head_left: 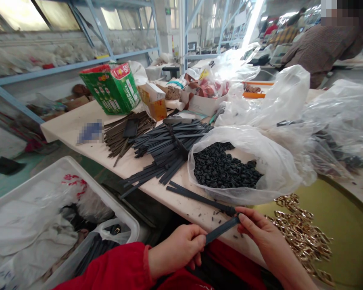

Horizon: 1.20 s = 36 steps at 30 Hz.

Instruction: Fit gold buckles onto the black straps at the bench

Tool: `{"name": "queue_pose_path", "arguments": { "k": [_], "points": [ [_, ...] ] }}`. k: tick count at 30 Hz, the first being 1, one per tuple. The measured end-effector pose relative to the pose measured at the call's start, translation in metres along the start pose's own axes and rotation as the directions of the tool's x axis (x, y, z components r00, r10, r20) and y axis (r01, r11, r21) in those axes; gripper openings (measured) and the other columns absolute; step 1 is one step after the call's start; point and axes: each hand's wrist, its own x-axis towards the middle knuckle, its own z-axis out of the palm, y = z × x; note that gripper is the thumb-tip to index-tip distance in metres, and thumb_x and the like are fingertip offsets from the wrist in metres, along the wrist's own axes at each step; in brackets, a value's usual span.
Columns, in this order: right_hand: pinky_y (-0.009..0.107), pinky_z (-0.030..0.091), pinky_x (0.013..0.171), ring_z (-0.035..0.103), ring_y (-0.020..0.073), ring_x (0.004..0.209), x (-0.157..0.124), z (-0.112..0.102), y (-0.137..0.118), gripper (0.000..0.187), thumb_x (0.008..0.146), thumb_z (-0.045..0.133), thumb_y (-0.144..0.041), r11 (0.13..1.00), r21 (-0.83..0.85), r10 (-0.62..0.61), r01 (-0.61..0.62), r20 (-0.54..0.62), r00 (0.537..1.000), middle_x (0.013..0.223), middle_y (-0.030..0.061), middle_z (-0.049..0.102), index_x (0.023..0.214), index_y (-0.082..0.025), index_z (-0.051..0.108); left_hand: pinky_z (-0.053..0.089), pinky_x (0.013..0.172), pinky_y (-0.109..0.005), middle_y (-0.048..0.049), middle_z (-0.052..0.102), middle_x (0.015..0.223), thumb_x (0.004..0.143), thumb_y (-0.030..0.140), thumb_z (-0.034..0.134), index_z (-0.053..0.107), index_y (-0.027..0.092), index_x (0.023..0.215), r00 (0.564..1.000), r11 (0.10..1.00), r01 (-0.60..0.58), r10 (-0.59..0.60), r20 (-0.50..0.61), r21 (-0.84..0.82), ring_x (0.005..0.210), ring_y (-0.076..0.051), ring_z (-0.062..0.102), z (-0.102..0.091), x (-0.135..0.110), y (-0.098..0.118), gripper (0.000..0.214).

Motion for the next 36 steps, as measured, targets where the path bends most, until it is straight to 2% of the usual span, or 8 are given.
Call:
{"name": "queue_pose_path", "arguments": {
  "k": [5, 14, 18, 21, 25, 30, 33, 36],
  "points": [
    [0.027, 0.047, 0.052, 0.055, 0.0139, 0.053, -0.002, 0.005, -0.007, 0.040, 0.054, 0.076, -0.044, 0.999, -0.042, -0.011, 0.011, -0.012, 1.000, 0.065, 0.0006, 0.064, 0.084, -0.018, 0.069, 0.033, 0.037, -0.014, 0.0060, 0.048, 0.047, 0.080, 0.017, 0.034, 0.051, 0.014, 0.080, 0.999, 1.000, 0.012, -0.012, 0.031, 0.001, 0.035, -0.006, 0.040, 0.002, -0.001, 0.001, 0.017],
    [0.027, 0.048, 0.054, 0.054, 0.0135, 0.052, -0.004, 0.005, -0.007, 0.040, 0.053, 0.076, -0.044, 1.000, -0.018, 0.010, -0.010, 0.005, 1.000, 0.060, -0.0004, 0.061, 0.082, -0.018, 0.070, 0.032, 0.038, -0.015, 0.0046, 0.051, 0.052, 0.080, 0.019, 0.035, 0.052, 0.014, 0.081, 0.996, 0.996, 0.036, -0.029, 0.081, -0.085, 0.036, -0.006, 0.042, 0.003, -0.006, 0.000, 0.017],
    [0.026, 0.047, 0.058, 0.055, 0.0131, 0.055, -0.010, 0.006, -0.006, 0.039, 0.060, 0.074, -0.044, 1.000, -0.027, 0.007, -0.006, 0.058, 0.998, 0.060, -0.0010, 0.061, 0.088, -0.018, 0.068, 0.034, 0.039, -0.015, 0.0004, 0.056, 0.072, 0.082, 0.026, 0.040, 0.051, 0.014, 0.084, 0.994, 0.985, -0.004, 0.022, 0.105, -0.171, 0.043, -0.005, 0.046, 0.004, -0.006, 0.005, 0.017],
    [0.023, 0.047, 0.059, 0.054, 0.0115, 0.056, -0.019, 0.013, -0.008, 0.036, 0.064, 0.073, -0.043, 1.000, 0.010, 0.025, -0.026, 0.144, 0.989, 0.058, -0.0022, 0.060, 0.088, -0.018, 0.068, 0.028, 0.040, -0.016, -0.0002, 0.057, 0.073, 0.085, 0.040, 0.039, 0.054, 0.012, 0.088, 0.988, 0.985, -0.076, 0.096, 0.125, -0.156, 0.043, -0.004, 0.041, 0.005, 0.000, 0.007, 0.032],
    [0.022, 0.050, 0.064, 0.057, 0.0101, 0.060, -0.030, 0.021, -0.014, 0.035, 0.060, 0.076, -0.044, 0.969, 0.202, 0.107, -0.142, 0.174, 0.979, 0.070, -0.0013, 0.066, 0.087, -0.022, 0.070, 0.020, 0.043, -0.019, 0.0037, 0.046, 0.056, 0.089, 0.044, 0.030, 0.060, 0.009, 0.088, 0.983, 0.983, -0.166, 0.171, 0.062, -0.079, 0.044, -0.006, 0.029, 0.004, 0.010, 0.005, 0.046],
    [0.025, 0.054, 0.069, 0.062, 0.0121, 0.064, -0.037, 0.025, -0.015, 0.038, 0.054, 0.081, -0.041, 0.899, 0.370, 0.186, -0.233, 0.160, 0.970, 0.077, 0.0001, 0.069, 0.087, -0.023, 0.071, 0.025, 0.050, -0.020, 0.0046, 0.040, 0.059, 0.084, 0.037, 0.044, 0.056, 0.012, 0.072, 0.946, 0.949, -0.295, 0.306, -0.104, 0.111, 0.055, -0.009, 0.034, 0.005, 0.011, 0.004, 0.030],
    [0.025, 0.054, 0.066, 0.063, 0.0137, 0.064, -0.038, 0.027, -0.010, 0.039, 0.053, 0.081, -0.040, 0.921, 0.339, 0.163, -0.193, 0.114, 0.980, 0.073, 0.0006, 0.069, 0.086, -0.022, 0.071, 0.026, 0.051, -0.021, 0.0042, 0.044, 0.059, 0.084, 0.028, 0.043, 0.053, 0.015, 0.067, 0.901, 0.885, -0.330, 0.399, -0.171, 0.328, 0.057, -0.010, 0.039, 0.011, 0.009, 0.006, 0.023],
    [0.023, 0.052, 0.059, 0.060, 0.0141, 0.060, -0.036, 0.028, -0.001, 0.039, 0.052, 0.080, -0.043, 0.977, 0.208, 0.039, -0.037, -0.002, 0.999, 0.067, 0.0007, 0.068, 0.082, -0.020, 0.071, 0.026, 0.052, -0.022, 0.0031, 0.051, 0.061, 0.084, 0.022, 0.041, 0.054, 0.017, 0.068, 0.867, 0.789, -0.329, 0.470, -0.166, 0.520, 0.057, -0.011, 0.044, 0.017, 0.008, 0.007, 0.022]
  ]
}}
